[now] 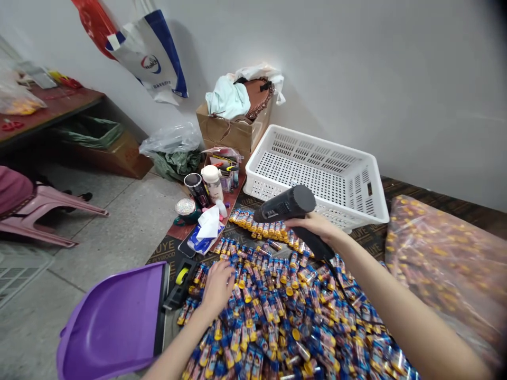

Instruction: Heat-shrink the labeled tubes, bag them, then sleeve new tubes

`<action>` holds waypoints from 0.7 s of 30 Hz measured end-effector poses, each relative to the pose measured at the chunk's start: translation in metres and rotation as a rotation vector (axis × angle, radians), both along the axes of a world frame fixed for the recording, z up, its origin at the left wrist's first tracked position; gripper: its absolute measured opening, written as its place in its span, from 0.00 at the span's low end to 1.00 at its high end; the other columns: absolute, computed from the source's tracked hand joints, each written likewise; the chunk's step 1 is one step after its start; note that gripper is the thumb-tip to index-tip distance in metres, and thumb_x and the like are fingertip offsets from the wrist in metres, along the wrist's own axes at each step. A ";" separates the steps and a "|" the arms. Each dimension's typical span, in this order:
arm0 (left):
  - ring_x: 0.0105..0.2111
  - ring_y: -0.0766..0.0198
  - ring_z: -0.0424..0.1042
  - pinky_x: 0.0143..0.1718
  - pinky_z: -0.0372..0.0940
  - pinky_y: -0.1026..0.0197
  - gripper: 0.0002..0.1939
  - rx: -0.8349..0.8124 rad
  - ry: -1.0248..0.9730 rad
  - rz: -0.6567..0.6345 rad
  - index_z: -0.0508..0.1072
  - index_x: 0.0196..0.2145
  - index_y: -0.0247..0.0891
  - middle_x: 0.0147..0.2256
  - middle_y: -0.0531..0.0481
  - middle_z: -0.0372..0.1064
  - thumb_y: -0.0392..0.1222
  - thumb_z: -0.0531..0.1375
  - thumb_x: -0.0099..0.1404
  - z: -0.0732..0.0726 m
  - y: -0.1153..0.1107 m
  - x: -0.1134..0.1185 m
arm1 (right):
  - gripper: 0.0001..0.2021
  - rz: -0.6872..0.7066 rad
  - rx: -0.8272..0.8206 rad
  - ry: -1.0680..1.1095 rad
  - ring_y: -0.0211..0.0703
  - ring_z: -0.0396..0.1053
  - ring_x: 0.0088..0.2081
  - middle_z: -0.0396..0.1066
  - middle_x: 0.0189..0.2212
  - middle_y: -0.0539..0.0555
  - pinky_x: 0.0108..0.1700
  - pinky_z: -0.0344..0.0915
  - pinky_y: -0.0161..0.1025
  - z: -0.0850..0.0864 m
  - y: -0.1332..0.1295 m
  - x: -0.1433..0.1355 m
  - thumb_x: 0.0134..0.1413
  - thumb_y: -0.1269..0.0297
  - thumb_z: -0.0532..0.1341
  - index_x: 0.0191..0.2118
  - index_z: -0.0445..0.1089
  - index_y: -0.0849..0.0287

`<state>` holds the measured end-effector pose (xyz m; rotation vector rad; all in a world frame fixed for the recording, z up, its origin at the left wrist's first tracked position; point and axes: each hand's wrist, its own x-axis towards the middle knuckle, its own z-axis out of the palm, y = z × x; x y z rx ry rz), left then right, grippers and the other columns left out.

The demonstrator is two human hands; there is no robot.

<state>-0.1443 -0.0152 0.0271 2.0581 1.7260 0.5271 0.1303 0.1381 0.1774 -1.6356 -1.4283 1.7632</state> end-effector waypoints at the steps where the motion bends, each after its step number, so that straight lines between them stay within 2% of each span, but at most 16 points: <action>1: 0.47 0.55 0.66 0.49 0.62 0.49 0.11 -0.003 0.006 -0.001 0.73 0.35 0.38 0.42 0.44 0.70 0.33 0.51 0.61 0.004 0.022 0.006 | 0.15 -0.023 0.002 -0.022 0.37 0.67 0.21 0.73 0.27 0.56 0.24 0.64 0.35 0.002 -0.007 0.011 0.39 0.57 0.67 0.30 0.71 0.65; 4: 0.48 0.56 0.65 0.52 0.60 0.51 0.14 -0.020 0.062 -0.048 0.73 0.38 0.36 0.44 0.43 0.69 0.31 0.49 0.61 0.012 0.094 0.041 | 0.17 -0.158 -0.007 -0.168 0.39 0.66 0.21 0.73 0.23 0.55 0.24 0.63 0.35 0.013 -0.040 0.060 0.40 0.54 0.67 0.30 0.72 0.65; 7: 0.53 0.57 0.61 0.57 0.54 0.54 0.15 -0.037 0.082 -0.240 0.71 0.44 0.35 0.50 0.43 0.66 0.35 0.49 0.63 0.006 0.156 0.098 | 0.19 -0.326 -0.046 -0.326 0.41 0.66 0.22 0.71 0.19 0.55 0.23 0.62 0.36 0.023 -0.081 0.109 0.40 0.50 0.66 0.30 0.73 0.64; 9: 0.58 0.57 0.56 0.59 0.51 0.53 0.17 -0.046 0.068 -0.342 0.68 0.49 0.38 0.56 0.44 0.60 0.41 0.52 0.63 -0.005 0.185 0.136 | 0.19 -0.430 -0.055 -0.353 0.42 0.66 0.23 0.72 0.22 0.56 0.25 0.64 0.37 0.029 -0.106 0.132 0.39 0.49 0.66 0.31 0.73 0.63; 11: 0.60 0.53 0.53 0.58 0.50 0.50 0.22 -0.070 0.067 -0.415 0.65 0.53 0.40 0.59 0.44 0.56 0.46 0.55 0.62 -0.019 0.200 0.164 | 0.19 -0.526 -0.061 -0.339 0.44 0.67 0.25 0.74 0.27 0.56 0.27 0.65 0.38 0.032 -0.126 0.148 0.38 0.50 0.67 0.33 0.74 0.60; 13: 0.60 0.51 0.52 0.58 0.49 0.47 0.24 -0.092 0.075 -0.458 0.64 0.54 0.40 0.59 0.43 0.55 0.49 0.56 0.61 -0.031 0.198 0.176 | 0.20 -0.576 -0.083 -0.337 0.44 0.67 0.26 0.74 0.28 0.56 0.27 0.66 0.39 0.032 -0.141 0.159 0.37 0.49 0.67 0.35 0.74 0.59; 16: 0.62 0.53 0.48 0.60 0.45 0.47 0.25 -0.081 0.092 -0.482 0.61 0.57 0.39 0.60 0.43 0.53 0.50 0.52 0.64 -0.042 0.160 0.163 | 0.20 -0.595 -0.109 -0.348 0.45 0.67 0.26 0.74 0.26 0.56 0.26 0.66 0.39 0.027 -0.152 0.167 0.36 0.48 0.67 0.34 0.75 0.58; 19: 0.62 0.55 0.46 0.61 0.41 0.45 0.23 0.026 0.090 -0.540 0.60 0.57 0.40 0.60 0.44 0.54 0.49 0.48 0.67 -0.040 0.108 0.137 | 0.20 -0.614 -0.118 -0.309 0.45 0.67 0.25 0.73 0.23 0.55 0.25 0.65 0.39 0.015 -0.150 0.164 0.35 0.48 0.67 0.33 0.75 0.58; 21: 0.63 0.56 0.45 0.62 0.38 0.42 0.19 0.106 0.091 -0.604 0.64 0.53 0.42 0.59 0.45 0.55 0.47 0.47 0.67 -0.034 0.092 0.124 | 0.20 -0.585 -0.137 -0.285 0.43 0.65 0.22 0.71 0.20 0.55 0.23 0.63 0.38 0.007 -0.142 0.155 0.36 0.47 0.67 0.30 0.74 0.60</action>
